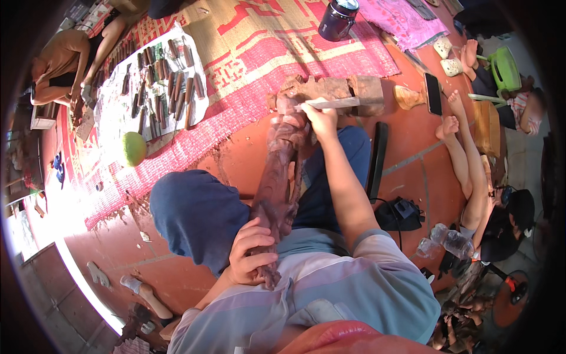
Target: The person sits on a mat and carves a long, dark piece of wood using a small knife. They hold the wood with their left hand and carefully scrape and shape the surface with the knife in their right hand. The person occasionally rotates the wood to work on different sides.
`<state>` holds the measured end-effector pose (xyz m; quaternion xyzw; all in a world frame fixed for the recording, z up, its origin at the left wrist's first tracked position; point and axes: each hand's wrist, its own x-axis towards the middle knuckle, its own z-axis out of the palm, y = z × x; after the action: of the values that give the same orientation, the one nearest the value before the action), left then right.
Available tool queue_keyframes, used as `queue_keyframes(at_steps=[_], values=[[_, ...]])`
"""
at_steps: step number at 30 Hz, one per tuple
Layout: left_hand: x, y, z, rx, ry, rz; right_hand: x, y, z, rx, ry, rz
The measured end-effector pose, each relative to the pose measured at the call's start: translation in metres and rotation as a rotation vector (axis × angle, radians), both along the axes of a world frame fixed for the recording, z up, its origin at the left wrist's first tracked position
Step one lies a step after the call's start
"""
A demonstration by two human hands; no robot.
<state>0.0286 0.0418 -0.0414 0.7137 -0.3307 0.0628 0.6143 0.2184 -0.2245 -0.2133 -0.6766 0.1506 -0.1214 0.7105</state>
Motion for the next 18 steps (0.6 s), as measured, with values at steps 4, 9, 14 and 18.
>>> queue_keyframes(at_steps=[4, 9, 14, 18], values=[[-0.001, -0.002, 0.003, -0.02, 0.027, -0.024, -0.003, -0.007, -0.006, -0.095, 0.051, 0.055], [-0.001, -0.002, 0.002, -0.014, 0.015, -0.007, -0.005, 0.009, -0.001, -0.203, 0.003, -0.104], [0.001, 0.0, 0.002, 0.002, 0.003, -0.004, -0.007, -0.006, -0.014, 0.35, 0.058, -0.14], [0.002, -0.002, 0.005, -0.011, 0.02, -0.004, -0.004, -0.014, -0.011, 0.442, 0.043, -0.228]])
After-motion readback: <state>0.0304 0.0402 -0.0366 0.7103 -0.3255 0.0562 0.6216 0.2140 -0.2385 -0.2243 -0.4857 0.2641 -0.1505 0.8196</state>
